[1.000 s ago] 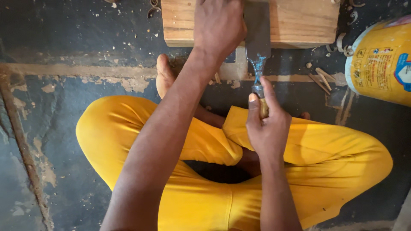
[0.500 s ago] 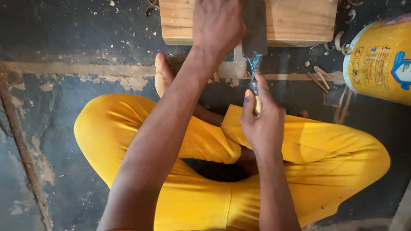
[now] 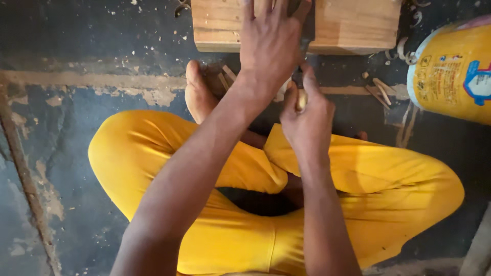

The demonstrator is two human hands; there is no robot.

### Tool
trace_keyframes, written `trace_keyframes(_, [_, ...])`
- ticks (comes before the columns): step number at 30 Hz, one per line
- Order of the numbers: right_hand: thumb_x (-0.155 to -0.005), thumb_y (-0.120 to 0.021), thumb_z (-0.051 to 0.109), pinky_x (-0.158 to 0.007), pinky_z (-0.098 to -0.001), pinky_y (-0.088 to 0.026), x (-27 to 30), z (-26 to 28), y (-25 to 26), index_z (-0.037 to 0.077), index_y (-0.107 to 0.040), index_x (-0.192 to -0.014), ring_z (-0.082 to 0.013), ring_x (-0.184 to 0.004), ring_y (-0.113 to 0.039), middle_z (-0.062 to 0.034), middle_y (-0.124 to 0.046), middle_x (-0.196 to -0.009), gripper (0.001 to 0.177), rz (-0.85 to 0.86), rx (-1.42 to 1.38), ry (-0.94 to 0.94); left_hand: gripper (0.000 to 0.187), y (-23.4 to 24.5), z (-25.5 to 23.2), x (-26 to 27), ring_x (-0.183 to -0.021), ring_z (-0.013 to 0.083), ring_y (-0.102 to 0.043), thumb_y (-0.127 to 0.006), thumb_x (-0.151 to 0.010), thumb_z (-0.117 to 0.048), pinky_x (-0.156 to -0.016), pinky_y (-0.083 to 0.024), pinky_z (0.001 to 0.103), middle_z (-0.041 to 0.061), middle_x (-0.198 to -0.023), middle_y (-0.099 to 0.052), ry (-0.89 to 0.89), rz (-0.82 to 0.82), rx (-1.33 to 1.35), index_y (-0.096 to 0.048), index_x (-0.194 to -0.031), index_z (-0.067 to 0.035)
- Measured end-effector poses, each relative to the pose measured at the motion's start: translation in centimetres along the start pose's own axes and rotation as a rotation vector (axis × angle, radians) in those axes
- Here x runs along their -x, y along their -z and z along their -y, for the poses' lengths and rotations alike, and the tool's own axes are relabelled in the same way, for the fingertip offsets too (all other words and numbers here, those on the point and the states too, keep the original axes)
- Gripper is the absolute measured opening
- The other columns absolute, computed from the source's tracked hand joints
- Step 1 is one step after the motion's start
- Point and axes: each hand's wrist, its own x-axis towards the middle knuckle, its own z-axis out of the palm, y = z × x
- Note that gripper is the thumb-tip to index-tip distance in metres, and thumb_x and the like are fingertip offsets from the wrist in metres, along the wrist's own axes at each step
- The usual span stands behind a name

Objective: The person sits cross-legged on the floor and uses a chisel to carve a rectangular wooden block. They repeatedly scrape the surface to remove thin shavings, occasionally pausing to clear debris from the workpiece.

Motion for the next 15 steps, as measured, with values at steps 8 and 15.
trace_keyframes(8, [-0.104,-0.061,0.010,-0.078,-0.0418,-0.058,-2.0,-0.6,-1.1,0.002,-0.058,-0.143,-0.0405,-0.103,-0.074,-0.0298,-0.071,-0.111,0.040,-0.005,-0.056,-0.051,0.063,-1.5,1.3,-2.4,-0.134,0.0294,-0.054,-0.082,-0.082,-0.043,-0.114,-0.037,0.052,0.010,-0.133,-0.065,0.105,0.245,0.043,-0.062,-0.138,-0.022])
trace_keyframes(15, [-0.105,-0.061,0.014,-0.053,-0.0361,-0.050,-1.7,-1.4,-1.9,0.010,-0.058,-0.149,-0.0233,-0.063,-0.064,-0.0188,-0.066,-0.083,0.045,0.017,-0.264,-0.232,0.073,-3.0,3.4,-1.5,-0.124,0.0337,-0.057,-0.080,-0.068,-0.027,-0.107,-0.039,0.050,0.016,-0.126,-0.066,-0.091,-0.259,0.090,-0.059,-0.136,-0.011])
